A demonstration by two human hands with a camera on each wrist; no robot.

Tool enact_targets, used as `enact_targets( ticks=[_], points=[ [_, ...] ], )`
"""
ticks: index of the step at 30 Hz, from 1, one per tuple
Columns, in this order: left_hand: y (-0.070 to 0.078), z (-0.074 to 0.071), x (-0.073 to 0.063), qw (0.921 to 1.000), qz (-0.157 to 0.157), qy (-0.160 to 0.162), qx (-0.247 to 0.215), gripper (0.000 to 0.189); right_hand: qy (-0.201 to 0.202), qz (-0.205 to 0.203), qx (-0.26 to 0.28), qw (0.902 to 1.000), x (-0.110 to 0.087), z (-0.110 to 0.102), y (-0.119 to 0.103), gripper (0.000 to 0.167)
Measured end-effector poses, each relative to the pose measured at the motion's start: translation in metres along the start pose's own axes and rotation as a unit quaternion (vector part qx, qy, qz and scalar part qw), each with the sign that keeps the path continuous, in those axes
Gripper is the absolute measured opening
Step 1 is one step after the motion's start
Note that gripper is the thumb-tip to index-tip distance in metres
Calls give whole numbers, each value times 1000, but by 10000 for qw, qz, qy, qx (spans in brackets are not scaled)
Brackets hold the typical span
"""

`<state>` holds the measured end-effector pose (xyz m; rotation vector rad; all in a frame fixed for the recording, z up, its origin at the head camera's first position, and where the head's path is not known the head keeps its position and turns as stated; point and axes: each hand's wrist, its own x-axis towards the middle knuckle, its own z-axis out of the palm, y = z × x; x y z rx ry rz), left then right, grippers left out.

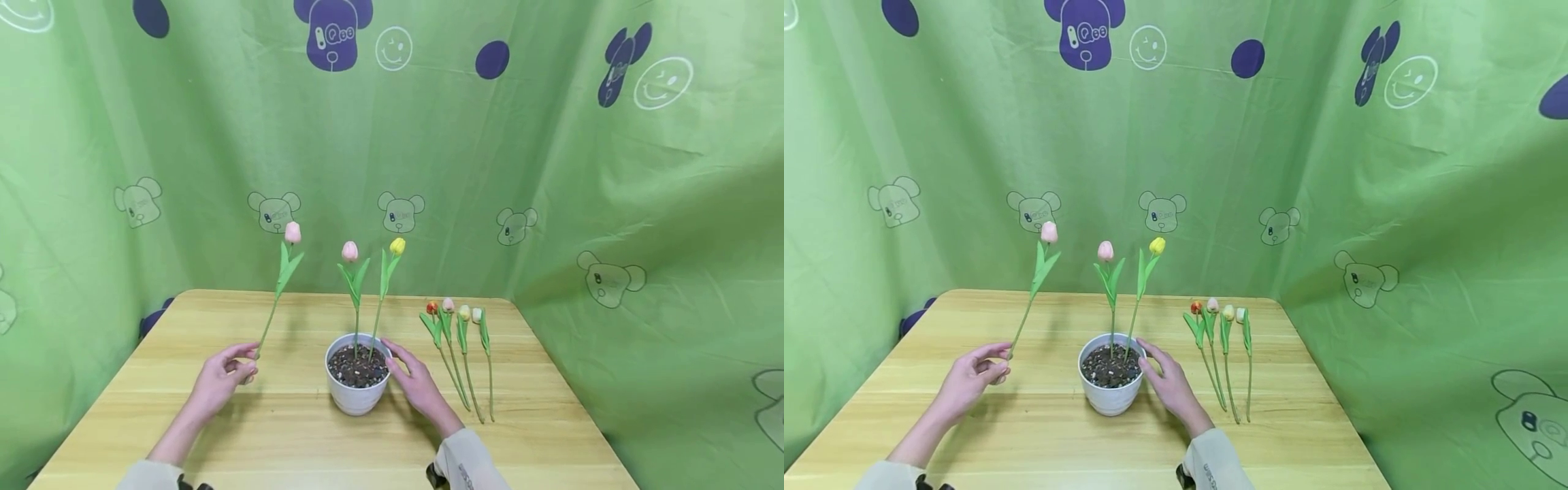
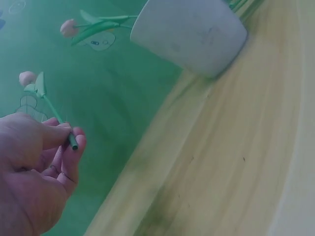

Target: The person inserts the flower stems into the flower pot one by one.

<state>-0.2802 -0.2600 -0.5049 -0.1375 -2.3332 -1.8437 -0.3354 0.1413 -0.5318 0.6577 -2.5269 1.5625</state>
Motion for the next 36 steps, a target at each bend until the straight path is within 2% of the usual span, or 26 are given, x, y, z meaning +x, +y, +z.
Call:
enact_targets(
  ticks=[7,13,18,24,33,36],
  points=[
    [13,13,6,9990,181,-267,-313,49,23,-12,-3,10000,1,0,1,46],
    [25,28,13,9976,275,-359,-530,49,-3,-33,34,10000,2,0,0,47],
    [35,44,23,9963,373,-459,-620,48,-4,-28,-10,10000,1,-1,-1,47],
    [47,65,32,9951,473,-435,-748,47,-4,-31,-5,10000,0,0,0,48],
    [56,87,44,9932,657,-563,-778,55,-7,-27,-6,10000,0,0,-1,47],
    [58,94,47,9928,647,-577,-825,50,-9,0,-9,10000,0,0,0,47]
  ],
)
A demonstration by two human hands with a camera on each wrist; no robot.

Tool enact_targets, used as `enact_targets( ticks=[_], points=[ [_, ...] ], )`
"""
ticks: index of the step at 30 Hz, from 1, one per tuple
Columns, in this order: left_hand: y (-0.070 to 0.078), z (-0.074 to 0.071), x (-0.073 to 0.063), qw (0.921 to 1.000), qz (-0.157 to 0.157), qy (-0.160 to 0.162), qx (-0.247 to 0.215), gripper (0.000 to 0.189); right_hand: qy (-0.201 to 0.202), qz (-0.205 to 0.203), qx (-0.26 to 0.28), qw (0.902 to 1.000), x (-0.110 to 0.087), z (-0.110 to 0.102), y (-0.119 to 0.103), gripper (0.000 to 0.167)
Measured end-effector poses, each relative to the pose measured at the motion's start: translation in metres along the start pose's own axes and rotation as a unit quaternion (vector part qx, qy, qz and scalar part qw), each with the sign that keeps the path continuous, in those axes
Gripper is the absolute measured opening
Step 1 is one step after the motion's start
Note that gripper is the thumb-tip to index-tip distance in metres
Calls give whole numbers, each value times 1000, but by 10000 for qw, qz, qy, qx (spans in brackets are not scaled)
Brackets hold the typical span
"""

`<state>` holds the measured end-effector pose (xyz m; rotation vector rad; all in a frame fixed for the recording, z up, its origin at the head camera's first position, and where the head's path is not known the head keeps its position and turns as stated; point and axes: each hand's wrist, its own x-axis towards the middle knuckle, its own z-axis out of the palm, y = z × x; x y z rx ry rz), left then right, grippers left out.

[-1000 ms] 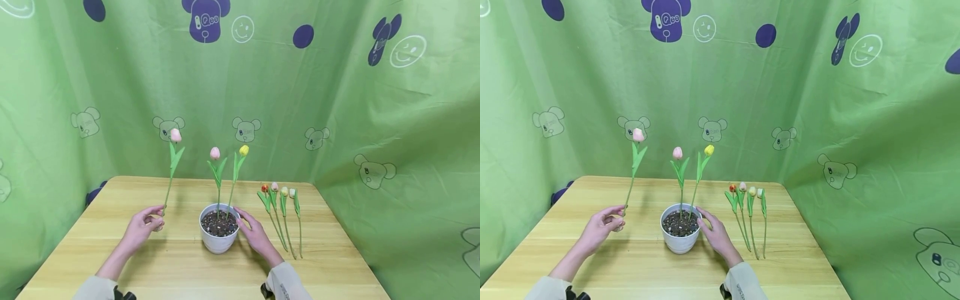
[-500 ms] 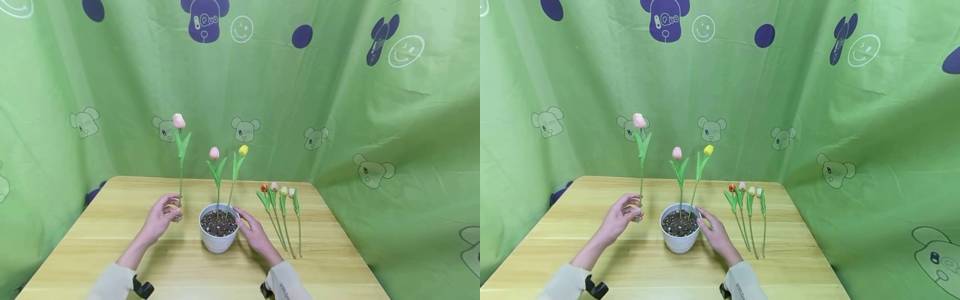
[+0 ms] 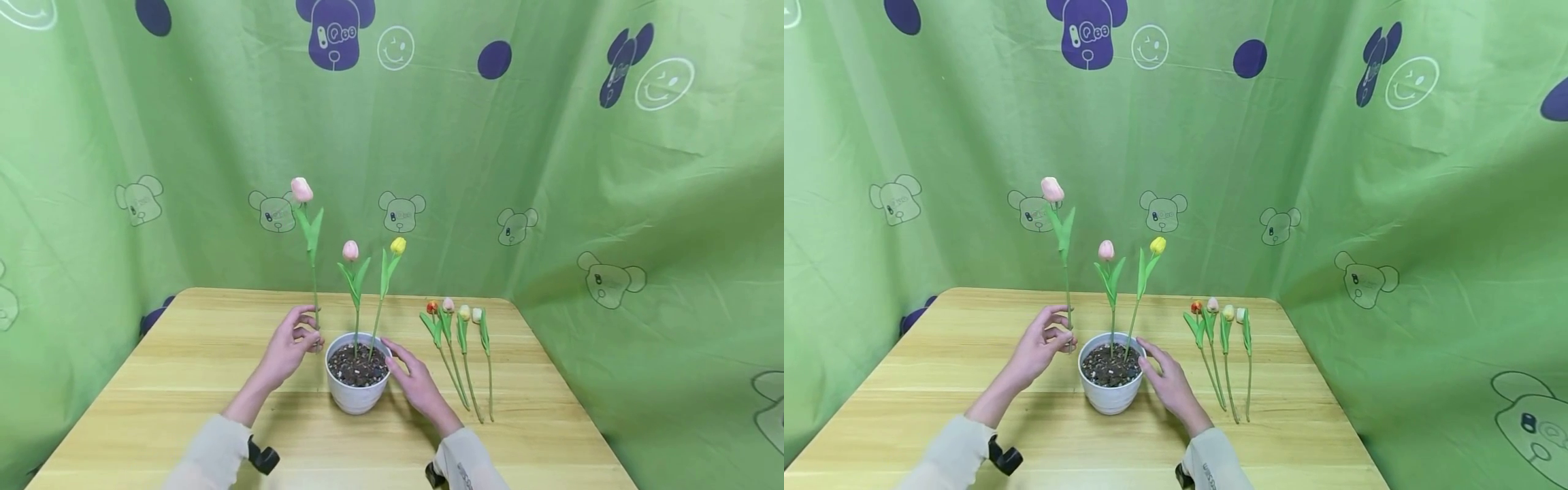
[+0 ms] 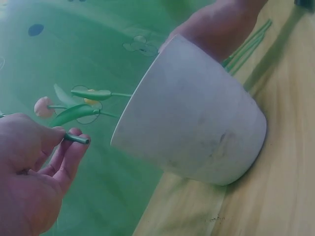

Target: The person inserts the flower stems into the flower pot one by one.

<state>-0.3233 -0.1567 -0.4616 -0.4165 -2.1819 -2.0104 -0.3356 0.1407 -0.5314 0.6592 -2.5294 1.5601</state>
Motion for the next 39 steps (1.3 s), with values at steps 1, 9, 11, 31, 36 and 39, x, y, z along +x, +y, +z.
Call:
enact_targets(
  ticks=[1,9,11,31,36,39],
  points=[
    [0,2,1,10000,6,0,-14,48,1,11,-8,10000,0,0,0,47],
    [2,11,10,9998,46,64,197,30,1,-29,-7,10000,0,0,-1,47],
    [3,14,12,9998,55,79,176,27,13,-36,-12,10000,1,0,0,47],
    [-9,28,22,9966,535,78,619,42,5,-64,51,10000,0,-1,0,47],
    [-10,29,23,9966,496,156,639,34,16,-58,51,10000,0,0,0,47],
    [-10,29,23,9960,478,165,735,29,16,-50,62,10000,1,0,0,47]
  ],
)
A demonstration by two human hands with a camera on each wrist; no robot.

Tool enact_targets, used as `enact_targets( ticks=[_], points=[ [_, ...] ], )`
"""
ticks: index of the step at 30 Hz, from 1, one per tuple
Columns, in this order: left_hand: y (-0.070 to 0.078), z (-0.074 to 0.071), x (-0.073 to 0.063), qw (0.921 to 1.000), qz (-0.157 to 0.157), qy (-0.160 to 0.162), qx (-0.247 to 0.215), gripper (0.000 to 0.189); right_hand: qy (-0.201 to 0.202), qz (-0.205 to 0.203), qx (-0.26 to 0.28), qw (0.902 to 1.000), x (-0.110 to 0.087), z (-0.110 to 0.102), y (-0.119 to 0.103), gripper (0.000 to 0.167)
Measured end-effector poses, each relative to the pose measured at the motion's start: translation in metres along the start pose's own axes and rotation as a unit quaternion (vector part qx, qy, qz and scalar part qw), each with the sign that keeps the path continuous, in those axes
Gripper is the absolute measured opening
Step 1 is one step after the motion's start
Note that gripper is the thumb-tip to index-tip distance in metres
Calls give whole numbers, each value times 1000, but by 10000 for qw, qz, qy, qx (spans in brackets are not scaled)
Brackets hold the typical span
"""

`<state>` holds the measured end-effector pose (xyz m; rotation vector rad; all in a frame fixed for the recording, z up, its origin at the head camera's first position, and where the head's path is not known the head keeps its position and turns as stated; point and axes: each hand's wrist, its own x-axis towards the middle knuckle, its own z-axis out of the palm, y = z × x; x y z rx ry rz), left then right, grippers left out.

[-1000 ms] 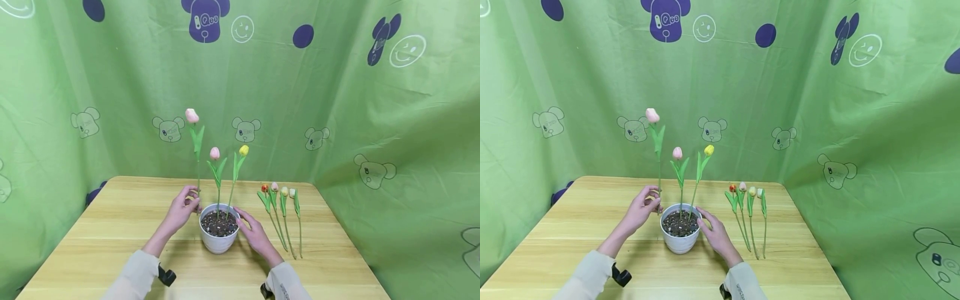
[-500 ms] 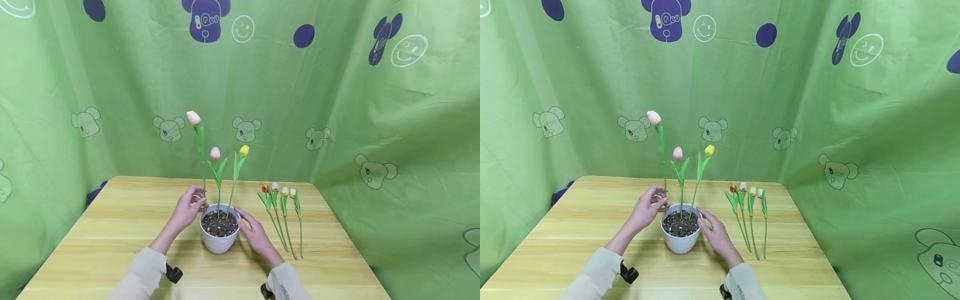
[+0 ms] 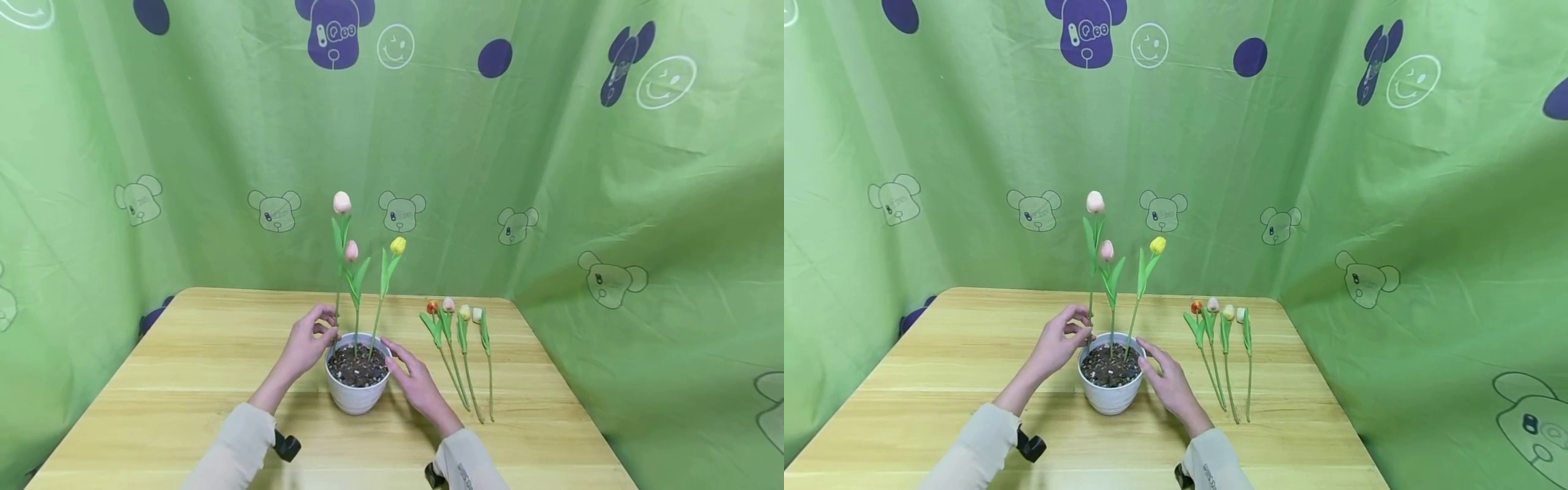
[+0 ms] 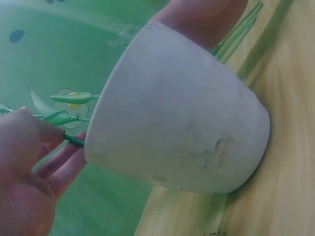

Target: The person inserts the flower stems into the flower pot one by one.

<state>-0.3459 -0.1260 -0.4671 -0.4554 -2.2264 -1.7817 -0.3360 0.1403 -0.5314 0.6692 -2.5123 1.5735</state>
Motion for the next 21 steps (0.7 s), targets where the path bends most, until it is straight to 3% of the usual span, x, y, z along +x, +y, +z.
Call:
enact_targets(
  ticks=[11,21],
  points=[
    [-4,3,-1,9961,432,135,762,19,23,-9,-40,10000,1,1,4,46],
    [-5,4,0,9942,391,-55,996,24,10,-1,-54,10000,0,0,2,48]
  ],
)
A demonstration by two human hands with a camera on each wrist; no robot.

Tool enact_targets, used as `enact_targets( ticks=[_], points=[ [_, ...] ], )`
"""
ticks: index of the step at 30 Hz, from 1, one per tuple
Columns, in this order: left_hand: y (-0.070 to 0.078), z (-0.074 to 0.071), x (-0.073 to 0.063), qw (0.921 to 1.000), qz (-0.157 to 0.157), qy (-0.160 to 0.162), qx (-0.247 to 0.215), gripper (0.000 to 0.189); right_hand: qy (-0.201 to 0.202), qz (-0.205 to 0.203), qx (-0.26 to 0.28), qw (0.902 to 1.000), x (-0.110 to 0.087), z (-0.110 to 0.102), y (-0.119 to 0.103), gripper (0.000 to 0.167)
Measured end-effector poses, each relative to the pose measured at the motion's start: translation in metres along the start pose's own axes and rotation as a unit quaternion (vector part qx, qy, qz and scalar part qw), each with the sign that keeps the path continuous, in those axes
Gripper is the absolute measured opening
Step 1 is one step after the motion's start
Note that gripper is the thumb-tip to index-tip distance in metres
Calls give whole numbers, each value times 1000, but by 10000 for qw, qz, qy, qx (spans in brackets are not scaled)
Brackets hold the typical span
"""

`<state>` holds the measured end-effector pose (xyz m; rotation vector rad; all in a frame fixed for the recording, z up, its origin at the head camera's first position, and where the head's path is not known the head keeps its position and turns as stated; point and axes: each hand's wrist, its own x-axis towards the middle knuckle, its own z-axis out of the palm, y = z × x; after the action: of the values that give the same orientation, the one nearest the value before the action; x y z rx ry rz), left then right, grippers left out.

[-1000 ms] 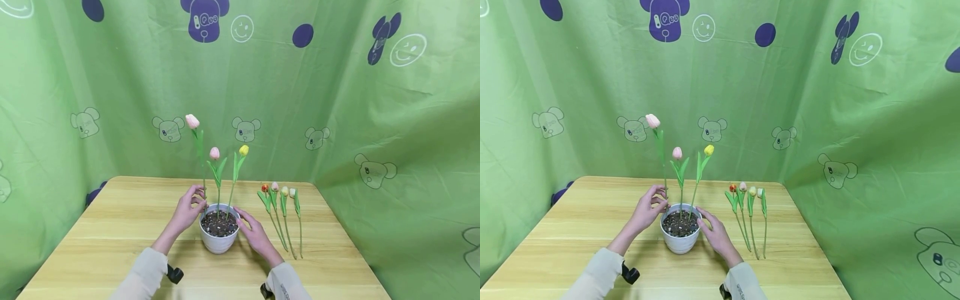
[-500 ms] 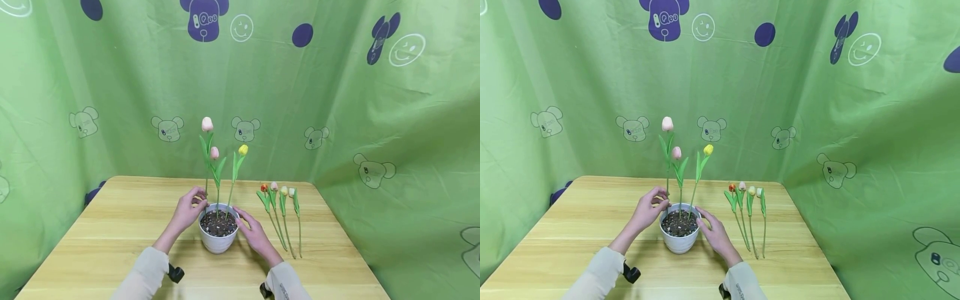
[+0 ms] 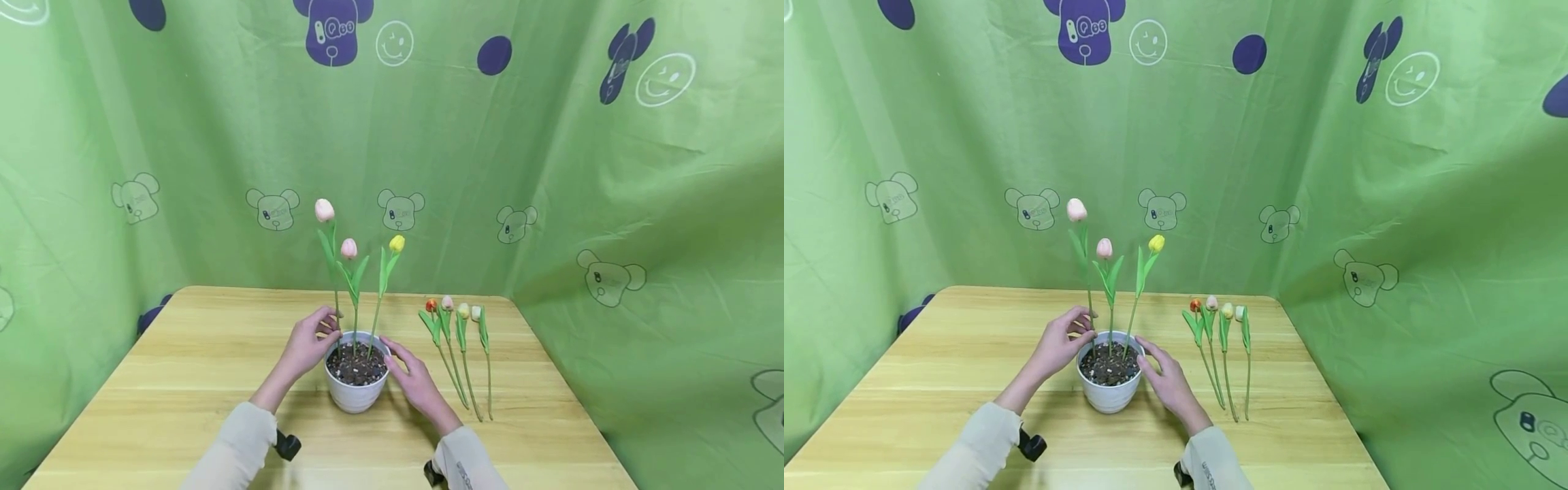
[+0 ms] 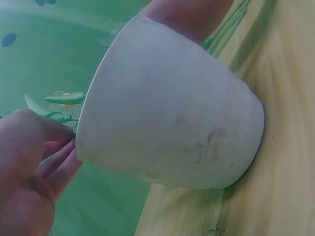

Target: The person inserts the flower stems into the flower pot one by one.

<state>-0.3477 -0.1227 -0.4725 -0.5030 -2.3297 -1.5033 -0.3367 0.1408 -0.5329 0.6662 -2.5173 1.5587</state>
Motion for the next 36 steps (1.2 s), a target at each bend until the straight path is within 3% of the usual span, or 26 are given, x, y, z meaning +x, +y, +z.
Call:
enact_targets(
  ticks=[8,15,21,27,31,36],
  points=[
    [3,1,0,10000,22,19,76,10,17,29,-11,10000,0,0,2,48],
    [3,1,2,9990,-24,242,-370,25,5,33,-27,10000,0,0,0,49],
    [4,0,4,9979,-83,258,-581,11,5,41,-43,10000,-1,-1,-3,48],
    [3,0,3,9963,-58,274,-816,15,19,34,3,10000,-1,0,-3,46],
    [-1,0,0,9977,-93,196,-645,16,28,31,63,10000,-1,0,-2,46],
    [-6,3,-2,9995,123,201,-198,15,41,55,71,10000,-1,0,-1,46]
  ],
)
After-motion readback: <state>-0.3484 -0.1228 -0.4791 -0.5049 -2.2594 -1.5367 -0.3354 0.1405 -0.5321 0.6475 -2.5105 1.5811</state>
